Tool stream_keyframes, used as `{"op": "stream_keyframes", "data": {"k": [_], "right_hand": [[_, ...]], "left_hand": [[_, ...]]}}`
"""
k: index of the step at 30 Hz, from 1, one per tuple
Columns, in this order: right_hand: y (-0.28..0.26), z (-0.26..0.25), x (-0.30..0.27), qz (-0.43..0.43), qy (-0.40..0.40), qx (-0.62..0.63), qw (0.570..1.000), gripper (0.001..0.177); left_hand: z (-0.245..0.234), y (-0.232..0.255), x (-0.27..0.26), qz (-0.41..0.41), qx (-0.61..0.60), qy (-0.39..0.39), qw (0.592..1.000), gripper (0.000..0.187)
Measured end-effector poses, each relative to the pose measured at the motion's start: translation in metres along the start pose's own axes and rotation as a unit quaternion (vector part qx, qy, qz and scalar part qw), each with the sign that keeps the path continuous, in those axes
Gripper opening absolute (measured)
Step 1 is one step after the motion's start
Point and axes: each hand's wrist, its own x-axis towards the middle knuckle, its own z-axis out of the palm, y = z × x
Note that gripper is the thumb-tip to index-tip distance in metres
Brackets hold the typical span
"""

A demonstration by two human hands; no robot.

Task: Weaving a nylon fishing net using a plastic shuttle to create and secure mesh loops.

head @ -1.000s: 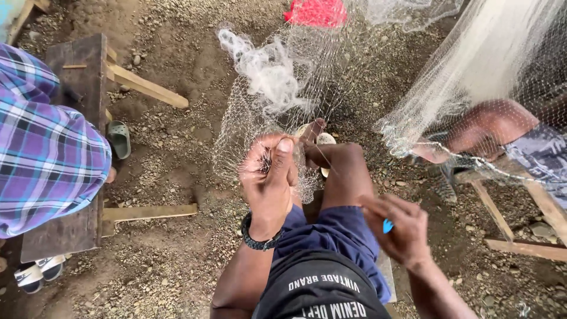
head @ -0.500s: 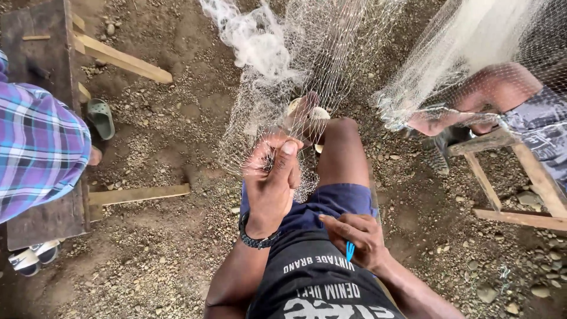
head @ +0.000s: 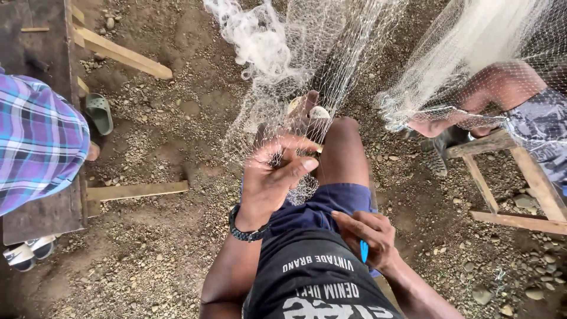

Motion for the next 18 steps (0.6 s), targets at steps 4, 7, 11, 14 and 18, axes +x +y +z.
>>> {"op": "stream_keyframes", "data": {"k": [4, 7, 11, 14, 18], "right_hand": [[-0.011, -0.014, 0.023, -0.035, -0.001, 0.007, 0.999, 0.025], [-0.031, -0.022, 0.051, -0.085, -0.041, 0.072, 0.993, 0.031], [-0.08, -0.03, 0.11, -0.15, -0.191, 0.085, 0.966, 0.051], [-0.102, -0.03, 0.152, -0.193, -0.229, 0.092, 0.95, 0.071], [-0.114, -0.03, 0.191, -0.211, -0.226, 0.104, 0.945, 0.065]], "left_hand": [[0.005, 0.018, -0.004, 0.039, 0.075, -0.004, 0.996, 0.027], [-0.015, 0.01, -0.007, 0.106, 0.114, 0.039, 0.987, 0.022], [-0.03, 0.014, 0.001, 0.133, 0.199, -0.129, 0.962, 0.06], [0.002, 0.033, 0.004, 0.31, 0.504, -0.096, 0.8, 0.025], [-0.004, 0.012, -0.009, 0.141, 0.111, -0.135, 0.974, 0.043]]}}
